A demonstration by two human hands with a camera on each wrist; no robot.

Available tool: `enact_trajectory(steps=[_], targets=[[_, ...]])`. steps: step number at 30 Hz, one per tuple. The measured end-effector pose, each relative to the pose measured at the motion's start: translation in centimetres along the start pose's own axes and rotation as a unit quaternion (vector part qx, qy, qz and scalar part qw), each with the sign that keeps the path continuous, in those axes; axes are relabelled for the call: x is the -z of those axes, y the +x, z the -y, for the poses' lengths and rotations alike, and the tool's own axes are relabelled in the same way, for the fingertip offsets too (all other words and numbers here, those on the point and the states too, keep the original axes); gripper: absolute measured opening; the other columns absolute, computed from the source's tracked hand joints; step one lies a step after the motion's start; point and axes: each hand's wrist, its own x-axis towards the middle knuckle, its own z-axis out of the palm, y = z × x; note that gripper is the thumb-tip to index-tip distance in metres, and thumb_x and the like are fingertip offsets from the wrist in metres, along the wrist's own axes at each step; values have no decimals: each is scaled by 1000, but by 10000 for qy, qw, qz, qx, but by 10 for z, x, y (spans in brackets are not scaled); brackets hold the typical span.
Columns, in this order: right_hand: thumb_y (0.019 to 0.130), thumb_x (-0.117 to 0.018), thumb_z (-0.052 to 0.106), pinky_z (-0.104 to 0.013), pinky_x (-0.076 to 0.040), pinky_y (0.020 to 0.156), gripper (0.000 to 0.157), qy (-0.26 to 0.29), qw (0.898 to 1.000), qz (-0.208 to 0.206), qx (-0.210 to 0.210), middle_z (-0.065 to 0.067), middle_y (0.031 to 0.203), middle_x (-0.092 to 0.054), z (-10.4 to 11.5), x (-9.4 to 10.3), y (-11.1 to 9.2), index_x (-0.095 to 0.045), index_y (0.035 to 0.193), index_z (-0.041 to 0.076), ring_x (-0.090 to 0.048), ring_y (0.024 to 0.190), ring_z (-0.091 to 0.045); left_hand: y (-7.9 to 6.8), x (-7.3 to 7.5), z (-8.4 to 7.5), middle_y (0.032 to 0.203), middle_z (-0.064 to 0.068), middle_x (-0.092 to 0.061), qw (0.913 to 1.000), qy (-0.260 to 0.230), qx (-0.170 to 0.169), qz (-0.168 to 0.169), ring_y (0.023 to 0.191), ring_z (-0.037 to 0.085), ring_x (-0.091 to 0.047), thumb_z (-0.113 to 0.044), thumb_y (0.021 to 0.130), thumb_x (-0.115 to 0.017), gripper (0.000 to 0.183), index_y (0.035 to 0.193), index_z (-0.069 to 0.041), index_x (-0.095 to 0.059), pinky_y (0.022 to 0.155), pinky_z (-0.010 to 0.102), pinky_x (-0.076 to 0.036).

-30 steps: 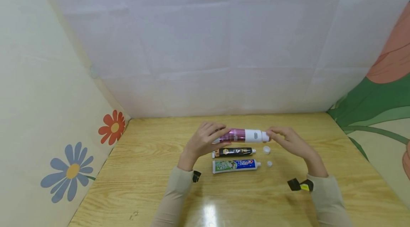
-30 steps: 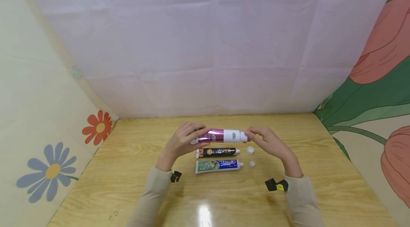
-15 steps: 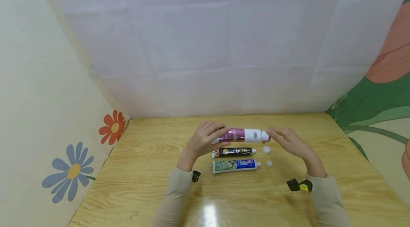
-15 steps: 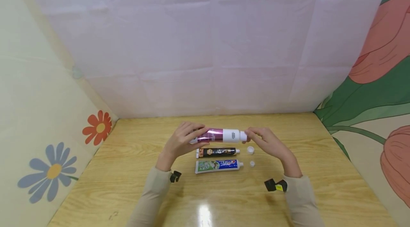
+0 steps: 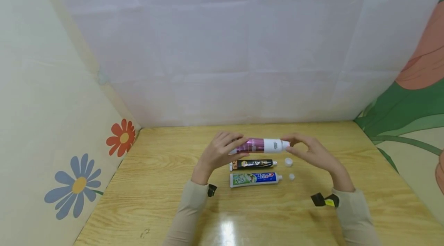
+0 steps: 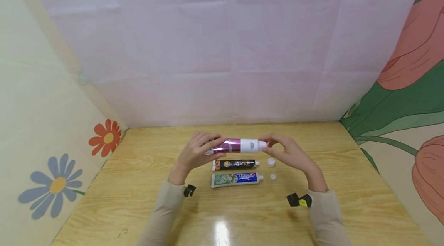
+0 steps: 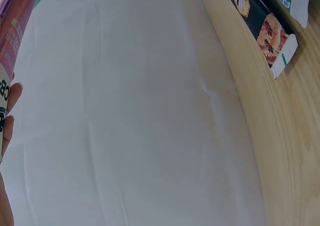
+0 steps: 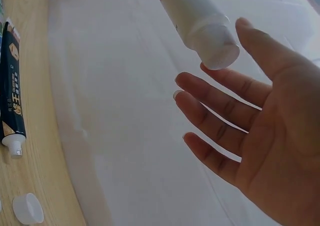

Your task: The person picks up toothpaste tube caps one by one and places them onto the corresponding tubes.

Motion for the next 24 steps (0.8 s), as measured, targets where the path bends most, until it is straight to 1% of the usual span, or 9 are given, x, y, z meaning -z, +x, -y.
enact_trajectory(steps=[3,4,8,15,22,24], targets=[[84,-68,21,-35,-46,83,37,-53,9999,-71,113,11,101,-62,1,-1,0,-59,120,21,-56,91,-8,0,0,0,100,5,-65,10000,-22,26,7,86,16,-59,-37,72,-77,49,112,-11,-66,77,27,-49],[83,-70,21,-33,-46,83,39,-75,9998,-85,189,11,100,-62,1,-1,0,-59,120,21,-56,90,-8,0,0,0,100,5,-65,10000,-28,28,0,86,17,-59,-37,72,-78,49,112,-11,-66,77,27,-49],[79,-74,20,-28,-47,81,43,-62,9992,-110,380,11,101,-62,3,-1,0,-58,119,21,-57,90,-7,-1,0,1,100,5,-65,10000,-42,8,-34,86,17,-59,-36,72,-78,50,112,-10,-66,77,27,-49],[80,-73,19,-29,-47,82,40,-53,9992,-100,386,12,98,-62,2,0,0,-57,117,22,-57,90,-7,0,0,1,100,5,-66,10000,-41,17,-47,87,17,-60,-37,72,-78,50,112,-10,-66,78,27,-49],[83,-70,18,-30,-46,83,36,-76,9992,-57,387,11,96,-62,1,0,0,-58,117,20,-57,88,-8,0,1,1,101,5,-65,10000,-49,33,-25,88,17,-60,-36,72,-78,49,112,-10,-66,78,28,-50],[83,-70,18,-33,-46,84,35,-113,9991,-53,402,10,95,-62,1,0,0,-58,116,19,-57,88,-8,0,0,1,101,5,-65,10000,-47,42,-25,87,17,-60,-36,72,-78,50,112,-10,-66,78,27,-50]])
